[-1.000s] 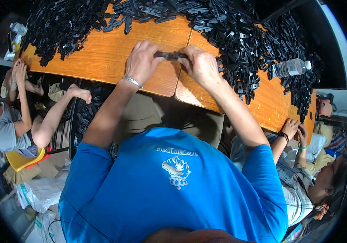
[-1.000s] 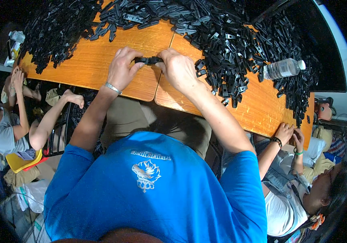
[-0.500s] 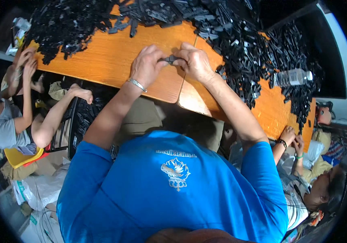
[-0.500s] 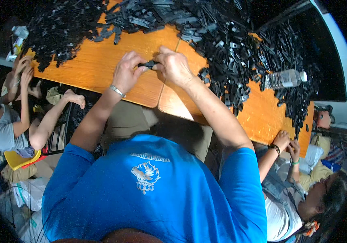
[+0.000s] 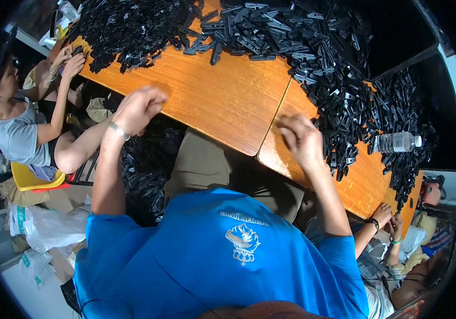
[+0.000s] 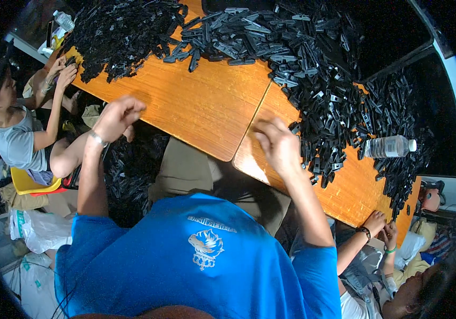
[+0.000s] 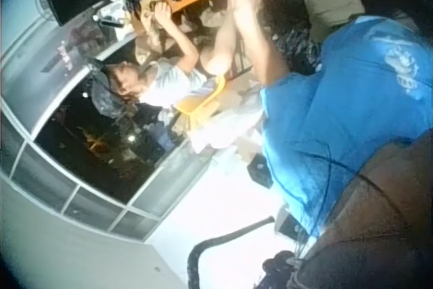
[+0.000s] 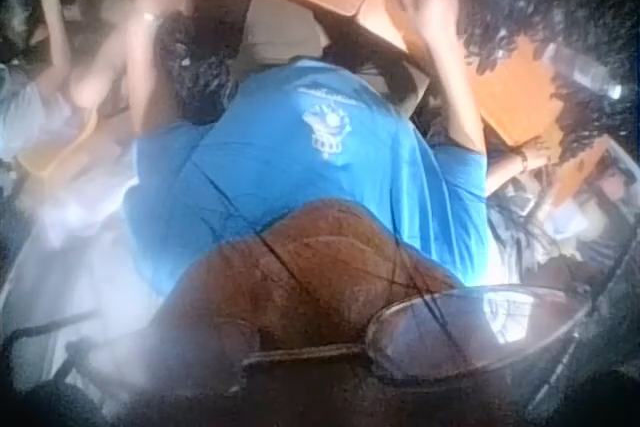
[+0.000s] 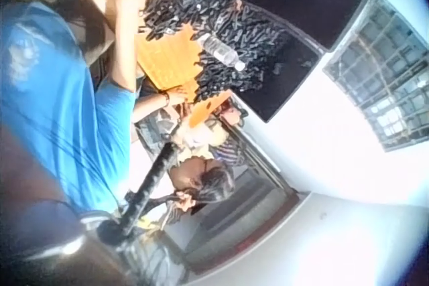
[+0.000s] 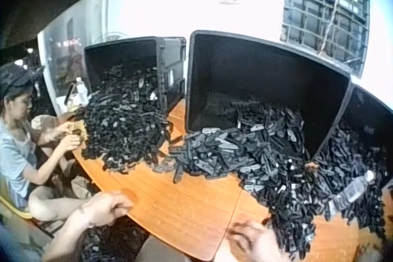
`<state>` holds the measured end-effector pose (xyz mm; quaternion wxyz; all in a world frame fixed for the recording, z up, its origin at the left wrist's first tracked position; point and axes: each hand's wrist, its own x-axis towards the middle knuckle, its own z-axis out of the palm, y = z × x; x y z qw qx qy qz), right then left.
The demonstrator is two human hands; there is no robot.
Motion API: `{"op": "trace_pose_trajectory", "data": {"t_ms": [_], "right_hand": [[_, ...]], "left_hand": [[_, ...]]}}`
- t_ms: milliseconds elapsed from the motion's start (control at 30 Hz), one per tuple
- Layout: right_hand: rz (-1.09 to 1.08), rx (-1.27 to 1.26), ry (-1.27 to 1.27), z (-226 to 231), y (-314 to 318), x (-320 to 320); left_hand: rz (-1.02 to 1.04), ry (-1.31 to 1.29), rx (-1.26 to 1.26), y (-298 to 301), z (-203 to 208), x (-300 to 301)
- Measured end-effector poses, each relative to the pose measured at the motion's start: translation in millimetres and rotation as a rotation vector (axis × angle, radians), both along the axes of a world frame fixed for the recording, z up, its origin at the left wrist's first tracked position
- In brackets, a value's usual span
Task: The person assembles plastic components by fitting small plastic pieces together by hand, gathers additional plastic pieces from a container onto the table, and joins more pieces together.
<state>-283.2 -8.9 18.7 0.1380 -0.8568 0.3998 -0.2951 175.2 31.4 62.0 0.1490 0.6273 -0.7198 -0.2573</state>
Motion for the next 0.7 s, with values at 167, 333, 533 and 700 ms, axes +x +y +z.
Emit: {"op": "trace_pose_trajectory", "data": {"t_ms": [167, 333, 533, 700], "right_hand": [[-0.426, 0.02, 0.27, 20, 28, -43], [-0.461, 0.038, 0.396, 16, 27, -50], [-0.431, 0.089, 0.454, 12, 14, -42], [-0.351, -0.012, 0.383, 0, 13, -36]], "left_hand": [[0.118, 0.173, -0.491, -106, -29, -50], [0.3, -0.039, -0.552, -228, -75, -77], [0.37, -0.169, -0.55, -233, -82, -126], [0.228, -0.061, -0.547, -183, -85, -151]]}}
